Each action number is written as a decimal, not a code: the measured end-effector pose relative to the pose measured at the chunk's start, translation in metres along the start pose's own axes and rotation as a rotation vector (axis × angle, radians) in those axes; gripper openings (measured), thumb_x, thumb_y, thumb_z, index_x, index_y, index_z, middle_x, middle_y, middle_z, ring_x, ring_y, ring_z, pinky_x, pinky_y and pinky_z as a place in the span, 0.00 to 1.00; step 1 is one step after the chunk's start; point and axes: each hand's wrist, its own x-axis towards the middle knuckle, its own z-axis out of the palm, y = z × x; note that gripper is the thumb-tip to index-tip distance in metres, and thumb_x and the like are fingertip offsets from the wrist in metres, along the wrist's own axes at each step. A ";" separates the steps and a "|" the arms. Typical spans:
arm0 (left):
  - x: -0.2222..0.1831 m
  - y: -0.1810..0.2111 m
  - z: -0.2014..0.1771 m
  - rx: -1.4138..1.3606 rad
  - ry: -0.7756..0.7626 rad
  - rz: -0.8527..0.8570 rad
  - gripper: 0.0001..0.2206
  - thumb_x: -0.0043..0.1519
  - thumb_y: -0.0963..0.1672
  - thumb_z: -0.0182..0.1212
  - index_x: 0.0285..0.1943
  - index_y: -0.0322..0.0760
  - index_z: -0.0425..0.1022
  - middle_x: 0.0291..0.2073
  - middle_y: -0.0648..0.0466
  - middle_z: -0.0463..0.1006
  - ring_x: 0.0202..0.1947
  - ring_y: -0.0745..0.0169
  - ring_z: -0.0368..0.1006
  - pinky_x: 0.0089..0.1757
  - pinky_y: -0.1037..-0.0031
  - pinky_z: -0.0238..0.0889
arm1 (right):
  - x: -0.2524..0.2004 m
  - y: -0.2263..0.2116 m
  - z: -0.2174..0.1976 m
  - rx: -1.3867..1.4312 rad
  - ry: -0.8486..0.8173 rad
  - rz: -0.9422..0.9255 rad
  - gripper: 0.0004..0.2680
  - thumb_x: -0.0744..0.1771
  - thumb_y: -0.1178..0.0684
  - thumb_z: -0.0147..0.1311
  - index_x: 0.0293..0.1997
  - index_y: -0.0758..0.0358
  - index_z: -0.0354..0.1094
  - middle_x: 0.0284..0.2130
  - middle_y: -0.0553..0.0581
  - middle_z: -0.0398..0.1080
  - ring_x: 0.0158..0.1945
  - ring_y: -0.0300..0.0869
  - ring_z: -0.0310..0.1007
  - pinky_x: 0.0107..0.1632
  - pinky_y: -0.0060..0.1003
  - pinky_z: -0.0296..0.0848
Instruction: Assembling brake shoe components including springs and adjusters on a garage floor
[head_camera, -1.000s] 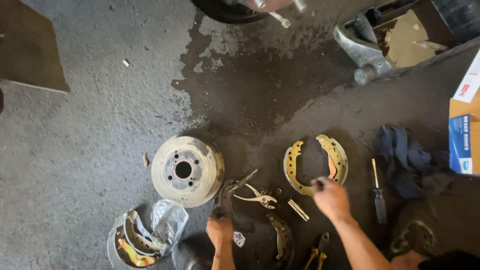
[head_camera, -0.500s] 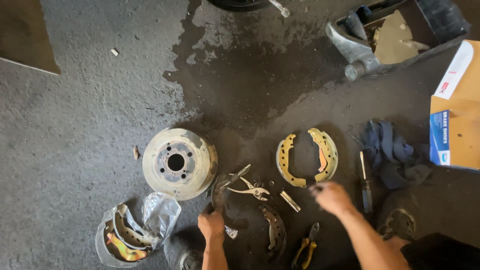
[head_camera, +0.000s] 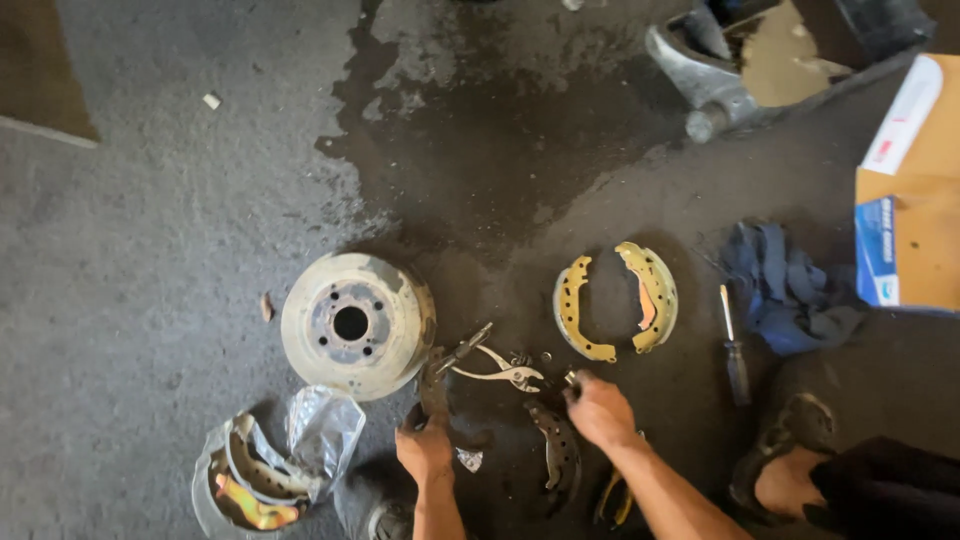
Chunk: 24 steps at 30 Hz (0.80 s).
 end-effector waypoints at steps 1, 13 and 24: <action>-0.003 0.007 -0.003 0.004 -0.010 0.007 0.19 0.52 0.48 0.67 0.51 0.36 0.83 0.42 0.47 0.84 0.41 0.47 0.79 0.45 0.65 0.70 | -0.001 0.007 -0.007 0.006 0.003 0.011 0.14 0.69 0.45 0.48 0.59 0.58 0.64 0.40 0.58 0.78 0.37 0.48 0.81 0.43 0.43 0.82; 0.001 -0.005 -0.003 0.026 -0.141 -0.098 0.18 0.55 0.47 0.64 0.53 0.41 0.84 0.41 0.49 0.87 0.39 0.49 0.81 0.43 0.66 0.70 | 0.006 0.055 -0.049 0.132 0.050 0.180 0.11 0.69 0.47 0.50 0.56 0.52 0.72 0.51 0.52 0.77 0.45 0.44 0.82 0.47 0.36 0.82; -0.012 0.029 -0.011 0.086 -0.051 -0.049 0.24 0.57 0.57 0.62 0.46 0.36 0.84 0.38 0.45 0.86 0.38 0.41 0.81 0.41 0.62 0.71 | 0.006 0.063 -0.107 0.650 0.223 0.376 0.11 0.70 0.60 0.47 0.58 0.65 0.71 0.43 0.65 0.77 0.29 0.46 0.74 0.30 0.38 0.72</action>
